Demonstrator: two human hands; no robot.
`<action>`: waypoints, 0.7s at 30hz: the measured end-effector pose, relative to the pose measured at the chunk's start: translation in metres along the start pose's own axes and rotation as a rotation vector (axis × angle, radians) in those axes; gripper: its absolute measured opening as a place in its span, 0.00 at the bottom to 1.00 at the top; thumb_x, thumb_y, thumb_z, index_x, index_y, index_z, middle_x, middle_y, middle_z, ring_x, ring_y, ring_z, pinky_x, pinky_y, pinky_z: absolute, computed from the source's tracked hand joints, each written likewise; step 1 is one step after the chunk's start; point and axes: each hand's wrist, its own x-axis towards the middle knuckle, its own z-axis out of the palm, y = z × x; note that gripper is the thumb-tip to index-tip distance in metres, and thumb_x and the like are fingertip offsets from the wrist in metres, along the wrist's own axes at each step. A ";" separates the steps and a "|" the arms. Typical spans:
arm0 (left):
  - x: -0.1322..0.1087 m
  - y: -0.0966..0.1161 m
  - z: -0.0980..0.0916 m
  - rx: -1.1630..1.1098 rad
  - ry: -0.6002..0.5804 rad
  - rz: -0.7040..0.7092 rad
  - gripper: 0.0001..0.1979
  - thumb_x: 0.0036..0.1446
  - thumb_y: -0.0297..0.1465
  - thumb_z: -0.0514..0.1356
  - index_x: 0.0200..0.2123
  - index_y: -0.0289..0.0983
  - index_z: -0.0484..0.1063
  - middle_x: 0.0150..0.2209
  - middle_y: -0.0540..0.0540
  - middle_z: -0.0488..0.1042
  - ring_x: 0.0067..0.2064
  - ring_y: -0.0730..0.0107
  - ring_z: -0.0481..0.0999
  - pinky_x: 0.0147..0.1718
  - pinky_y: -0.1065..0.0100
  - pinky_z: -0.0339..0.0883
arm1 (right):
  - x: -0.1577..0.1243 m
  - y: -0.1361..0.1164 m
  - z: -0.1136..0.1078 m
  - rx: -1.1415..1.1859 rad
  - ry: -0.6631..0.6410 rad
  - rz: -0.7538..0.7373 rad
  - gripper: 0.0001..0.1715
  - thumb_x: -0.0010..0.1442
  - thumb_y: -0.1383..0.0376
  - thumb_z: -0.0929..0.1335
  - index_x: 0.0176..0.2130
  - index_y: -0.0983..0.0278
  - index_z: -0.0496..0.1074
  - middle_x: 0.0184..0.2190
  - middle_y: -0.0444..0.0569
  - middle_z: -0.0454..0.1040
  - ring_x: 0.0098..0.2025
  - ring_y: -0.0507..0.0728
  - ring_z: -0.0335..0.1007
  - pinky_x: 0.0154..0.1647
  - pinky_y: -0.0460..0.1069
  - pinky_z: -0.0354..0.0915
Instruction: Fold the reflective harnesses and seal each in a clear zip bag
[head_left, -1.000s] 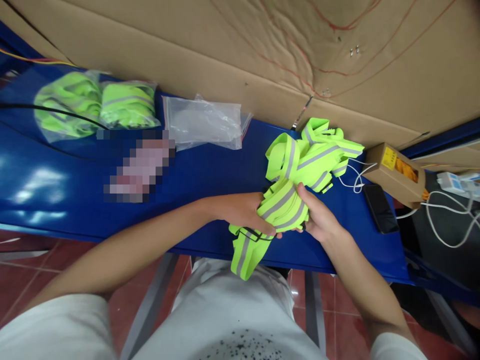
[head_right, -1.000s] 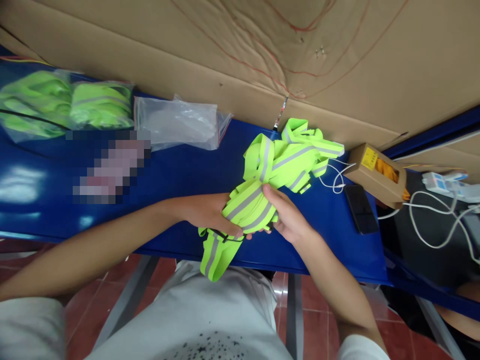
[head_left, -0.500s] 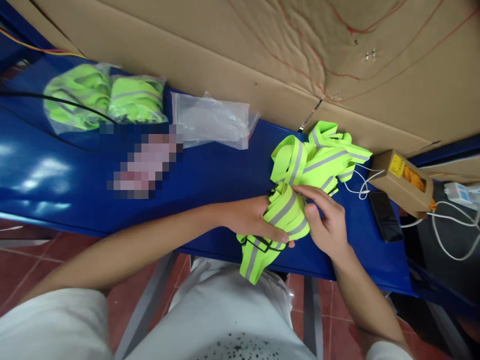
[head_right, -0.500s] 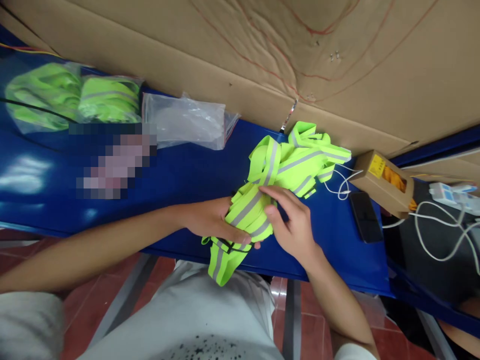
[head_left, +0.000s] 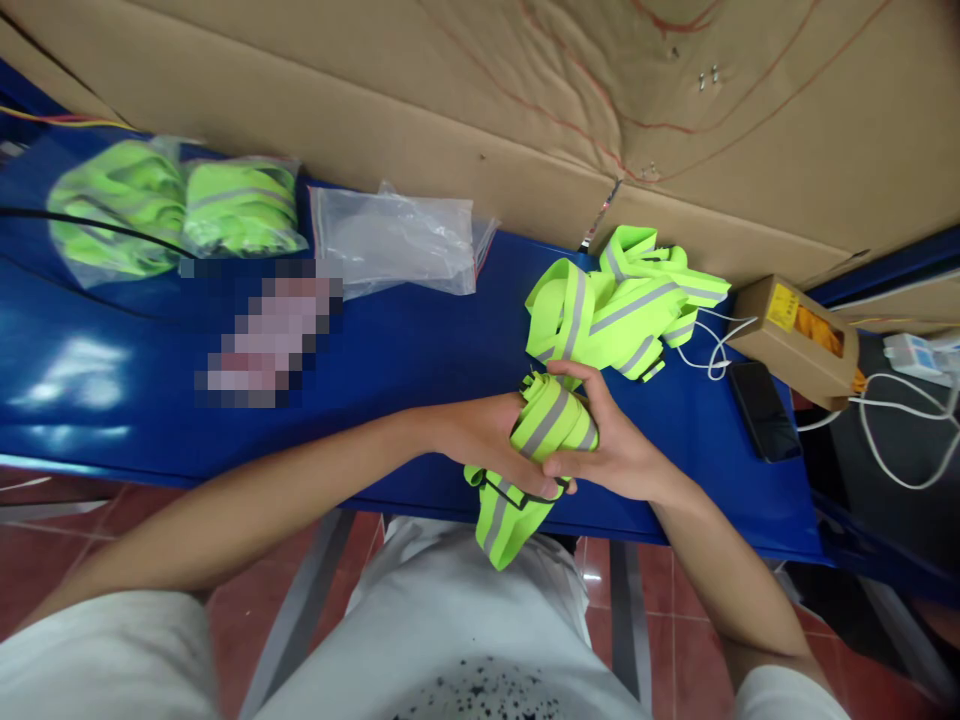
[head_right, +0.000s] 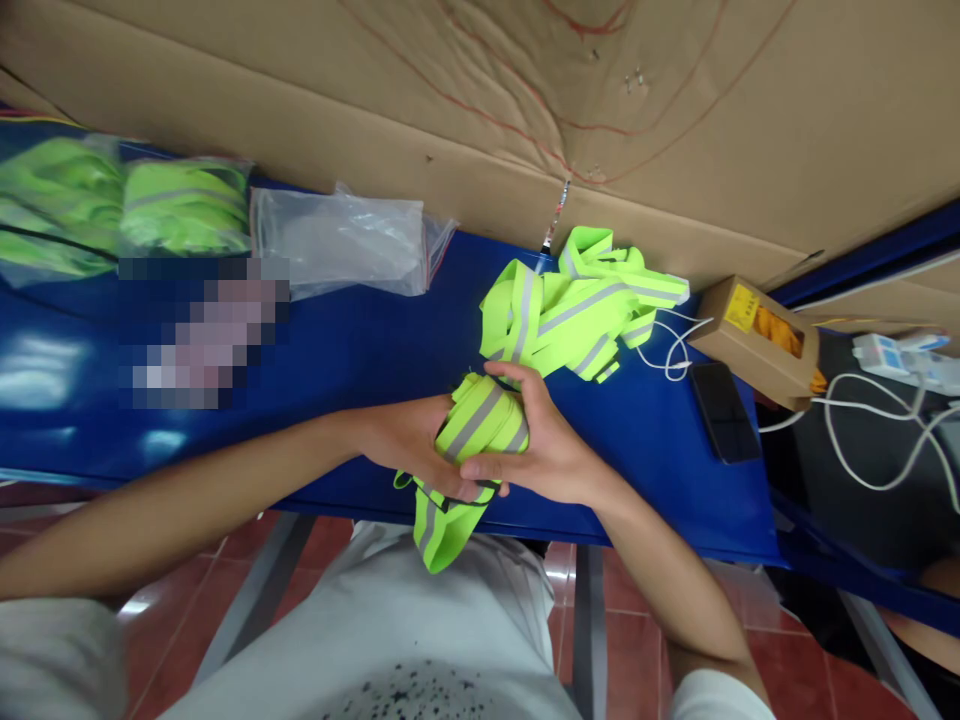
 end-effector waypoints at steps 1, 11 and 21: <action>0.000 0.001 0.001 0.007 0.008 -0.003 0.19 0.52 0.37 0.75 0.45 0.35 0.80 0.44 0.41 0.84 0.45 0.63 0.84 0.45 0.66 0.79 | 0.001 -0.002 0.000 0.037 -0.004 0.027 0.53 0.47 0.52 0.83 0.65 0.57 0.64 0.62 0.54 0.72 0.61 0.67 0.72 0.57 0.60 0.75; 0.005 -0.004 0.011 -0.099 0.326 -0.041 0.20 0.47 0.38 0.78 0.39 0.35 0.79 0.34 0.48 0.80 0.37 0.67 0.79 0.39 0.66 0.74 | 0.001 0.002 0.005 -0.223 0.239 -0.222 0.35 0.56 0.56 0.79 0.60 0.55 0.70 0.58 0.51 0.76 0.58 0.65 0.74 0.60 0.59 0.71; -0.004 0.001 0.015 -0.314 0.190 -0.117 0.29 0.35 0.41 0.82 0.40 0.35 0.80 0.36 0.46 0.80 0.37 0.65 0.80 0.39 0.65 0.76 | -0.003 -0.002 0.003 -0.077 0.266 -0.170 0.29 0.60 0.54 0.77 0.59 0.54 0.73 0.57 0.47 0.78 0.57 0.65 0.76 0.58 0.57 0.73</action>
